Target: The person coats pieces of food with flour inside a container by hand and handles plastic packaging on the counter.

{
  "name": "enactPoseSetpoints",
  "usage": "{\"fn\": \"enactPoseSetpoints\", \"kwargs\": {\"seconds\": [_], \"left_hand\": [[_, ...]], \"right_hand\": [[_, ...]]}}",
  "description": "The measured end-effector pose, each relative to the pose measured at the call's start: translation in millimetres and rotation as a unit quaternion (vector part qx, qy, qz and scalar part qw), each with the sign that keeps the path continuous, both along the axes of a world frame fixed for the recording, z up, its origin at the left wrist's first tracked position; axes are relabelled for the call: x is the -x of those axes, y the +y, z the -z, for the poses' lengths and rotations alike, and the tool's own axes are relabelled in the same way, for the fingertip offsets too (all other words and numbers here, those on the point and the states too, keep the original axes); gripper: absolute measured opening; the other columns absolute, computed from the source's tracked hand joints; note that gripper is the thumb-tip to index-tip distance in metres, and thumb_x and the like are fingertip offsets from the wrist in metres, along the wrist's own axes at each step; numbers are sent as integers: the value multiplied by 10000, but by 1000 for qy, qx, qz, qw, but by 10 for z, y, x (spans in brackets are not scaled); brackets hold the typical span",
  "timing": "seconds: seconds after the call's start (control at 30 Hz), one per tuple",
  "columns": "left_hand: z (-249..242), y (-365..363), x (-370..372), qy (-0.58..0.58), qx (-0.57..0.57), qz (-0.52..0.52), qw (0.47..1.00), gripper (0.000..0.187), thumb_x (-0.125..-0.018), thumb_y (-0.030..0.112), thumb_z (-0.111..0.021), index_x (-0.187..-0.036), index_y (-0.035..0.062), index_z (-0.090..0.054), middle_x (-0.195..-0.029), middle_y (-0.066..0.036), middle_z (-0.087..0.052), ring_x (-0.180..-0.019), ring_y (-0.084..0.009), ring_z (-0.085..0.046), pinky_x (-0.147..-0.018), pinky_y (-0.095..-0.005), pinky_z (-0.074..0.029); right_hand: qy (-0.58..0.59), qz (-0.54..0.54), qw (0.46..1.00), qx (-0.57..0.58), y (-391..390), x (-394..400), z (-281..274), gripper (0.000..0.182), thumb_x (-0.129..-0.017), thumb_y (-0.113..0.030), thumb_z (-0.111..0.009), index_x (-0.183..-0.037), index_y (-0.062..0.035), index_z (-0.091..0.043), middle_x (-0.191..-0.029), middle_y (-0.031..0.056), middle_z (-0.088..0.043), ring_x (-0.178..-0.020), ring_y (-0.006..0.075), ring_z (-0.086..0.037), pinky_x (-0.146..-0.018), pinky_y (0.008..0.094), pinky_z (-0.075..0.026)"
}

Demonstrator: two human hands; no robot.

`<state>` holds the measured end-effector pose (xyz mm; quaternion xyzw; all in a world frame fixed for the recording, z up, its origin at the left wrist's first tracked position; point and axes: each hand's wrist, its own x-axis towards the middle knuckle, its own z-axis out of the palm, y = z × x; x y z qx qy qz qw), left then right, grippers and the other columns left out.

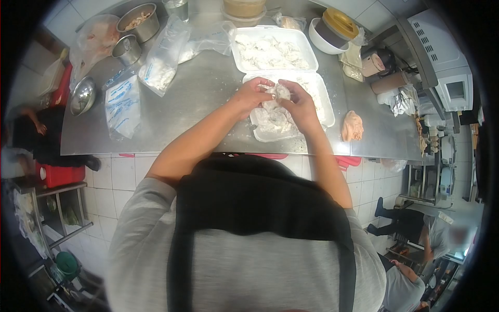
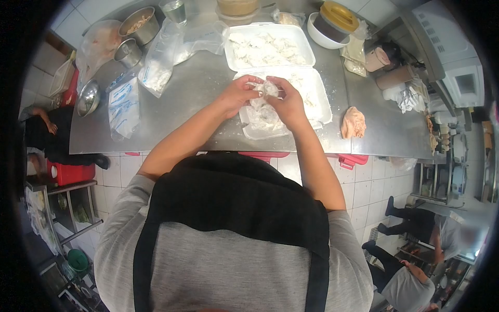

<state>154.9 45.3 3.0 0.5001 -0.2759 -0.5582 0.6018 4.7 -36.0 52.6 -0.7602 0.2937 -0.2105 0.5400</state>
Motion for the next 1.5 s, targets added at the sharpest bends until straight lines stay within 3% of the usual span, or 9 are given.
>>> {"fn": "enactPoseSetpoints", "kwargs": {"seconds": [0.17, 0.4, 0.57, 0.67, 0.97, 1.07, 1.2, 1.37, 1.5], "left_hand": [[16, -23, 20, 18, -16, -7, 1000, 348, -799, 34, -635, -1127, 65, -521, -894, -57, -593, -812, -137, -574, -662, -269, -449], [31, -25, 47, -88, 37, -21, 995, 318, -775, 4, -636, -1077, 55, -551, -876, -45, -603, -807, -123, -568, -657, -249, -441], [67, -54, 33, -27, 25, -15, 999, 332, -766, 10, -649, -1079, 62, -552, -877, -43, -606, -794, -109, -561, -646, -232, -424], [44, -46, 28, -36, 18, -5, 999, 345, -763, 1, -645, -1089, 60, -547, -884, -44, -605, -796, -107, -563, -656, -232, -429], [7, -46, 39, -30, 39, -1, 999, 389, -713, -23, -660, -1081, 38, -549, -911, -89, -605, -812, -145, -574, -706, -254, -458], [33, -50, 17, -2, 42, 0, 999, 398, -697, -17, -675, -1073, 32, -555, -921, -101, -604, -813, -153, -574, -698, -254, -461], [79, -74, 32, -150, 41, -17, 988, 358, -735, -55, -629, -1072, 35, -547, -942, -99, -614, -868, -164, -594, -747, -276, -481], [57, -42, 16, -18, 41, -8, 999, 355, -723, -20, -655, -1060, 38, -560, -924, -97, -601, -831, -156, -577, -709, -261, -465], [-28, -15, 11, -19, 7, -9, 1000, 327, -756, -34, -638, -1064, 35, -552, -943, -86, -609, -844, -147, -580, -731, -266, -470]], "right_hand": [[8, 4, 998, 65, 19, -19, 26, 439, -756, -13, -652, -1183, -32, -550, -1035, 88, -608, -892, 148, -584, -743, 270, -493], [8, 10, 1000, -16, -49, 20, 43, 418, -766, -20, -647, -1172, -29, -550, -992, 76, -598, -835, 136, -571, -710, 250, -480], [-39, 17, 984, -175, -114, 51, 72, 461, -787, -13, -619, -1231, -25, -496, -999, 84, -575, -858, 136, -560, -730, 259, -461], [-27, 10, 995, -95, -82, 33, 78, 465, -799, -25, -613, -1243, -17, -477, -1001, 81, -572, -848, 129, -554, -726, 255, -444], [-60, 11, 985, -164, -105, 28, 84, 432, -778, 1, -642, -1185, 21, -498, -962, 110, -572, -825, 146, -577, -692, 249, -476], [-115, 21, 947, -298, -104, 19, 91, 415, -782, -3, -637, -1171, 30, -495, -963, 110, -581, -820, 144, -580, -691, 248, -476], [-60, 22, 979, -195, -95, 11, 141, 381, -798, -21, -623, -1152, 35, -494, -961, 104, -595, -812, 138, -585, -667, 238, -465], [-96, 29, 950, -294, -92, -5, 148, 346, -808, -37, -617, -1130, 27, -510, -945, 88, -604, -791, 128, -584, -640, 231, -453], [-58, 28, 972, -225, -89, -9, 125, 300, -823, -45, -604, -1109, 17, -535, -930, 75, -608, -775, 122, -584, -636, 231, -454]]}}
